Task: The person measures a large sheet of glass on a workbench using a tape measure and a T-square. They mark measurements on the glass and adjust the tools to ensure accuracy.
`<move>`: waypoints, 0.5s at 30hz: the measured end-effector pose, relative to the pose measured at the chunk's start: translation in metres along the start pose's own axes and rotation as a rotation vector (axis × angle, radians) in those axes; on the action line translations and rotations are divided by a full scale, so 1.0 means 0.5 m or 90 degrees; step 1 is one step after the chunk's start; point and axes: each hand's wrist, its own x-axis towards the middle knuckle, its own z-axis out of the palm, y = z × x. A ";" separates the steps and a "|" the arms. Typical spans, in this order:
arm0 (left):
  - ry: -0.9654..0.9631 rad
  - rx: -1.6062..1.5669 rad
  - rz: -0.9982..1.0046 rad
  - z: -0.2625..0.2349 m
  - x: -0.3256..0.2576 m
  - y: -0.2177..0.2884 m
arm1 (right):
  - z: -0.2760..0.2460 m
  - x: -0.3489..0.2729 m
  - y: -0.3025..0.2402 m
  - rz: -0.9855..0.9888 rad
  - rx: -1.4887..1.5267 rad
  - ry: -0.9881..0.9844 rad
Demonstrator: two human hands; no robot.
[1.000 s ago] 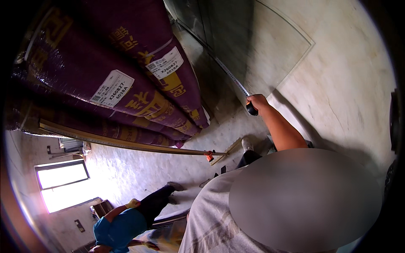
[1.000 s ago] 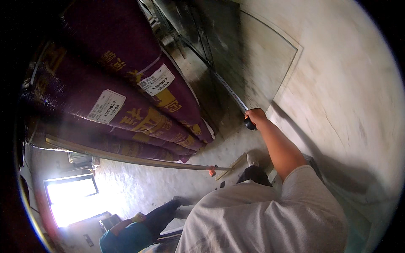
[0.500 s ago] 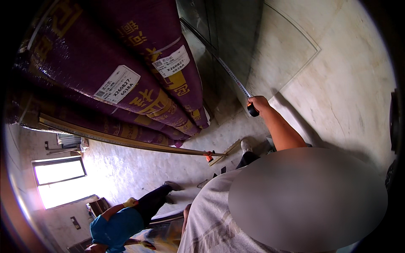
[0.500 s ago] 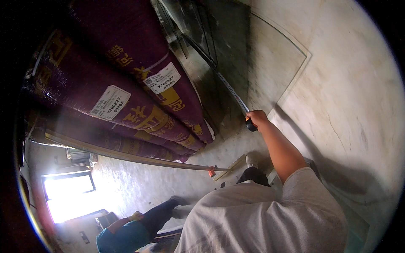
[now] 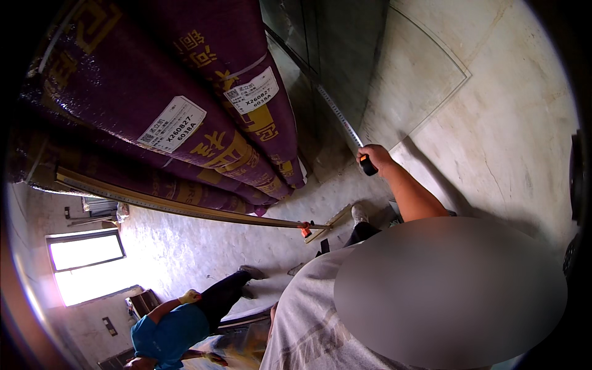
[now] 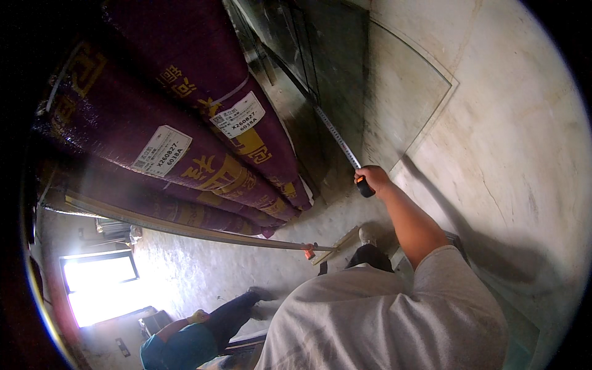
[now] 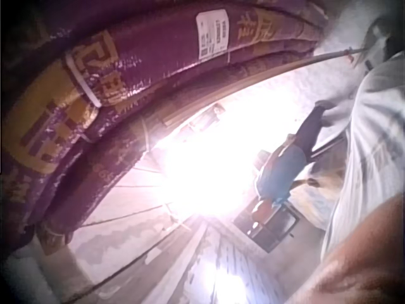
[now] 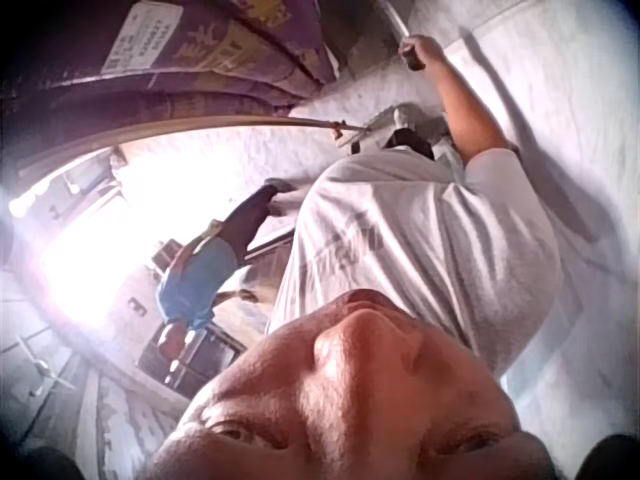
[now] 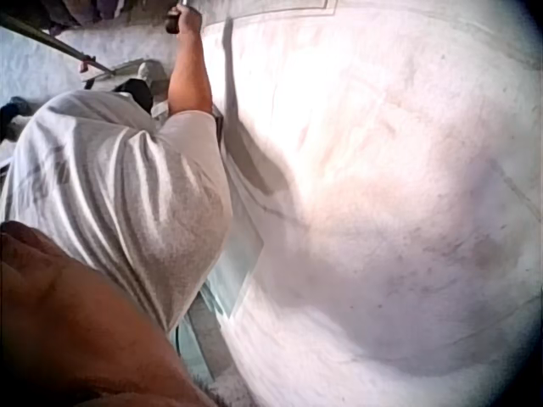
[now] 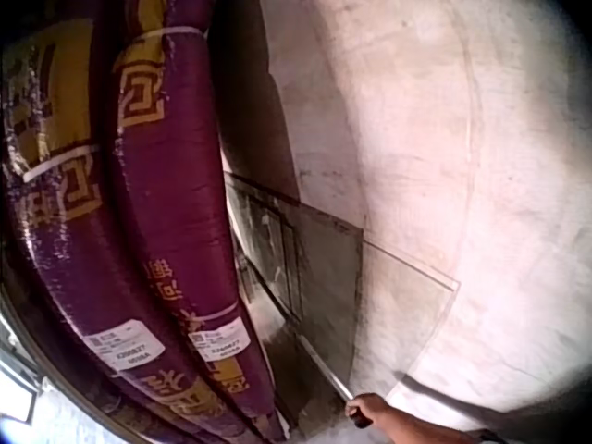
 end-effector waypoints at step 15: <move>-0.012 0.071 0.060 -0.003 0.021 -0.028 | 0.073 -0.100 0.262 0.030 -0.150 -0.044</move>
